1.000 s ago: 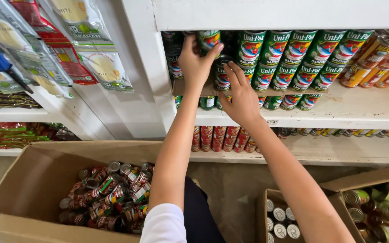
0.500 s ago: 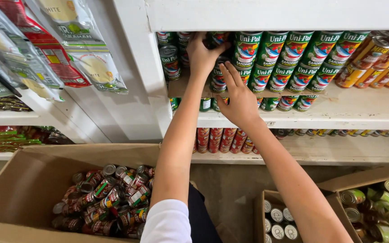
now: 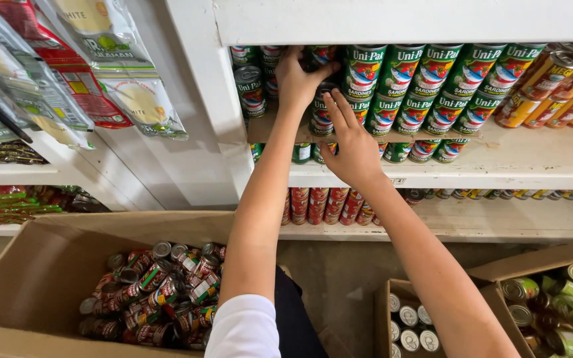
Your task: The recorder is stocking canned goods from boxes on the floor onto a grocery store shelf.
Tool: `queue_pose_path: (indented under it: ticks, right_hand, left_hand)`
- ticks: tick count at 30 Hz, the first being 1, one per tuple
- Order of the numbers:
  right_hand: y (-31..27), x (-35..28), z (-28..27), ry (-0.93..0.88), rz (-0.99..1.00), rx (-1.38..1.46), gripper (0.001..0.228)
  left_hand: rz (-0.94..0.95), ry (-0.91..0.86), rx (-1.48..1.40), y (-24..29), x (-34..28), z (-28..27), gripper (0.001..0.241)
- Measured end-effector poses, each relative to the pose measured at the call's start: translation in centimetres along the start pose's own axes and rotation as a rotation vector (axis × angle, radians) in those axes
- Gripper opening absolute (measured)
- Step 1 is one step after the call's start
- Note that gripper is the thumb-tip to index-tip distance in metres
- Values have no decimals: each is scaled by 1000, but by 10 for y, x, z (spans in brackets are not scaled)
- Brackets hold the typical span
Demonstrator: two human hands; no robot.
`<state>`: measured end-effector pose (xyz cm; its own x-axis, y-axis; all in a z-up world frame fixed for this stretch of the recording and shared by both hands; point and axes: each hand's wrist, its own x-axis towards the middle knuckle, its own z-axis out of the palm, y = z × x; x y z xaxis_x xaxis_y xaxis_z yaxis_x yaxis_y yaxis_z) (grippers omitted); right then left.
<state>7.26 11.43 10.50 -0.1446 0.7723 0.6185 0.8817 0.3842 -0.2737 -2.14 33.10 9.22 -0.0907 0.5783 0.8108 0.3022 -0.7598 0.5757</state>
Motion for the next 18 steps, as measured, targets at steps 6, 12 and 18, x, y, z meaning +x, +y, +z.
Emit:
queue_pose_path:
  ticks: [6, 12, 18]
  right_hand:
    - [3, -2, 3, 10, -6, -7, 96]
    - [4, -4, 4, 18, -26, -13, 99]
    - [4, -3, 2, 8, -25, -34, 102]
  left_hand:
    - [-63, -59, -73, 1, -5, -9, 70]
    - [-226, -65, -109, 1, -10, -9, 69]
    - [-239, -30, -148, 10, -12, -12, 65]
